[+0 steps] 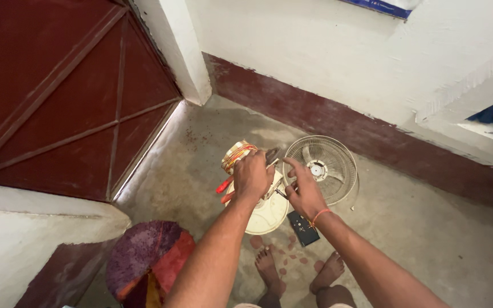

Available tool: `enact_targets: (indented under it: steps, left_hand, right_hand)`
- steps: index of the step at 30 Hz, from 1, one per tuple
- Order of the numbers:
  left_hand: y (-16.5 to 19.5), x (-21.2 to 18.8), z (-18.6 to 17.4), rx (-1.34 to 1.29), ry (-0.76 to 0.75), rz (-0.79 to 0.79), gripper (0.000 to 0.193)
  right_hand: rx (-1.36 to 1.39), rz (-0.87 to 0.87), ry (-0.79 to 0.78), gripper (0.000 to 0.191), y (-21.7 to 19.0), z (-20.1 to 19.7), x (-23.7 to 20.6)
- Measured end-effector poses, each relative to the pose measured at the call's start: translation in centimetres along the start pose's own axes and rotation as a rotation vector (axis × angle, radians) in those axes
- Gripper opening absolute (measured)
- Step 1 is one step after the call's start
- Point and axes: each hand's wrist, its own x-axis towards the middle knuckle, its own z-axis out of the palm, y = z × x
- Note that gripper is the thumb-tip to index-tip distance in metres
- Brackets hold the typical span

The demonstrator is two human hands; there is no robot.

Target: The person repairs a pedestal fan on the floor. They hold the fan motor housing, manipulate its components by hand, and use pliers and a screwdriver to work on the fan head, with the fan guard resting beside them.

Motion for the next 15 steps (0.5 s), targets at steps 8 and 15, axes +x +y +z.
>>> enact_targets:
  steps: [8, 15]
  left_hand:
    - [-0.24, -0.19, 0.10, -0.023, 0.022, 0.036, 0.029]
    - [-0.28, -0.12, 0.26, -0.006, 0.034, 0.039, 0.028]
  right_hand:
    - [-0.060, 0.035, -0.078, 0.076, -0.02, -0.47, -0.09]
    - [-0.077, 0.034, -0.106, 0.072, 0.05, -0.25, 0.01]
